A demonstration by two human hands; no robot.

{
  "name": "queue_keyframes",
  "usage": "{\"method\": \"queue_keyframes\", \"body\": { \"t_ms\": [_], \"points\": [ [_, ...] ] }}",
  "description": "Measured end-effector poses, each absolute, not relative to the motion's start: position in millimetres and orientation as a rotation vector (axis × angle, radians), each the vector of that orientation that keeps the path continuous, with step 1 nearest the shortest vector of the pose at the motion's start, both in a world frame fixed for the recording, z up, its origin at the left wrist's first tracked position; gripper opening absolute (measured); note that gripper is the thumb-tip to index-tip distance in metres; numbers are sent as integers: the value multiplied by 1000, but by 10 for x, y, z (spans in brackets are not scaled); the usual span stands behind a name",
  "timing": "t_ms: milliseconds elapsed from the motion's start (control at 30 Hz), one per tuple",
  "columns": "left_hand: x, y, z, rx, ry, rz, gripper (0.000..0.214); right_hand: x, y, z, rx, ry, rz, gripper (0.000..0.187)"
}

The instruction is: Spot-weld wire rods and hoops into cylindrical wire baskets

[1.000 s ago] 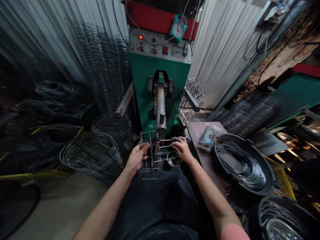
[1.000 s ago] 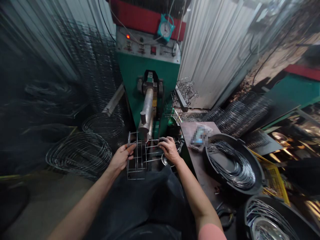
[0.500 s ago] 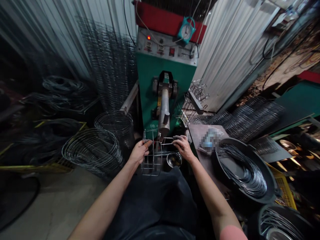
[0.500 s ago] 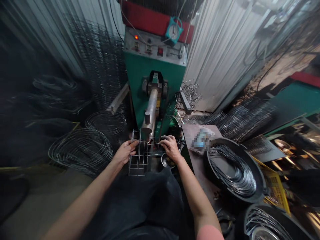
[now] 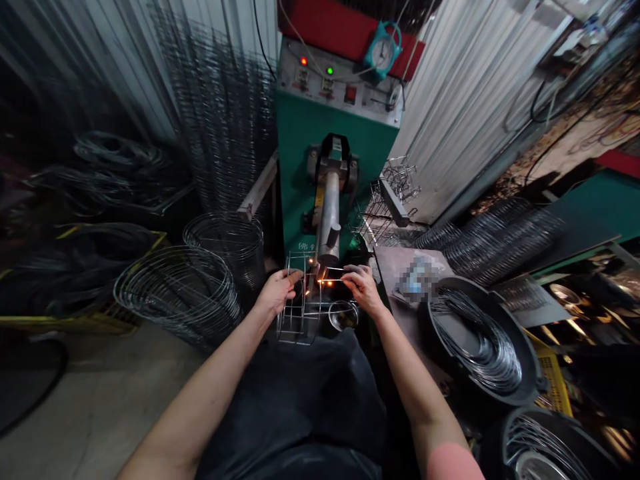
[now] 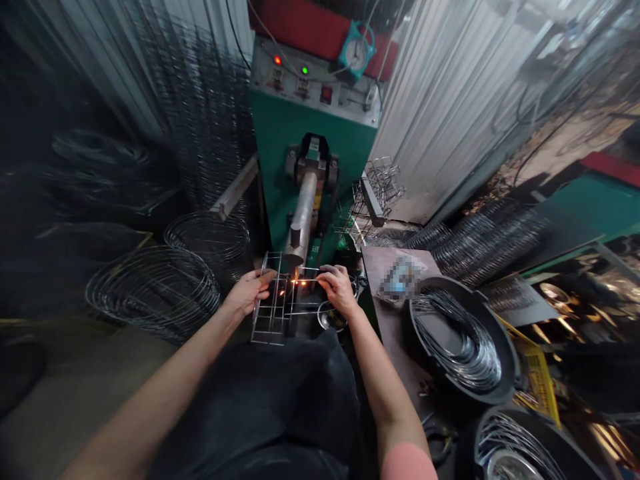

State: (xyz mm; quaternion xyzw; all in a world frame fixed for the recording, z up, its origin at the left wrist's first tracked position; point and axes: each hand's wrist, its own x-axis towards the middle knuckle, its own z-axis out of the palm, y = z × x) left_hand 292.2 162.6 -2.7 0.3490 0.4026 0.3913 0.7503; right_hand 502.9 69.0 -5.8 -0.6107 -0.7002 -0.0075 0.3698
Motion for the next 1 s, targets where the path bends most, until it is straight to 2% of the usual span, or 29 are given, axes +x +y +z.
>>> {"method": "queue_keyframes", "body": {
  "t_ms": [233,333,400,533,667,767,900,1000],
  "points": [
    [2926,1673,-4,773,850,842,42,4975,618,15,-1629,-1695,-128,16],
    [2861,1584,-16,770,841,842,41,4737,361,-2,-1674,-1534,-139,23],
    [2794,1471,-28,762,842,838,40,4473,106,-97,-1650,-1484,64,26],
    [2664,1208,8,748,853,793,39,3878,-379,-343,-1492,-1532,693,28],
    [2494,1000,124,782,825,716,38,3584,-569,-303,-1341,-1377,890,25],
    [2227,840,159,1003,798,713,58,3619,-547,-24,-1259,-1102,927,29],
    [1768,570,62,1823,583,735,94,3769,-449,427,-1148,-821,982,29],
    [1555,394,-32,2460,284,666,99,3841,-359,650,-1090,-728,1121,26]
  ]
}}
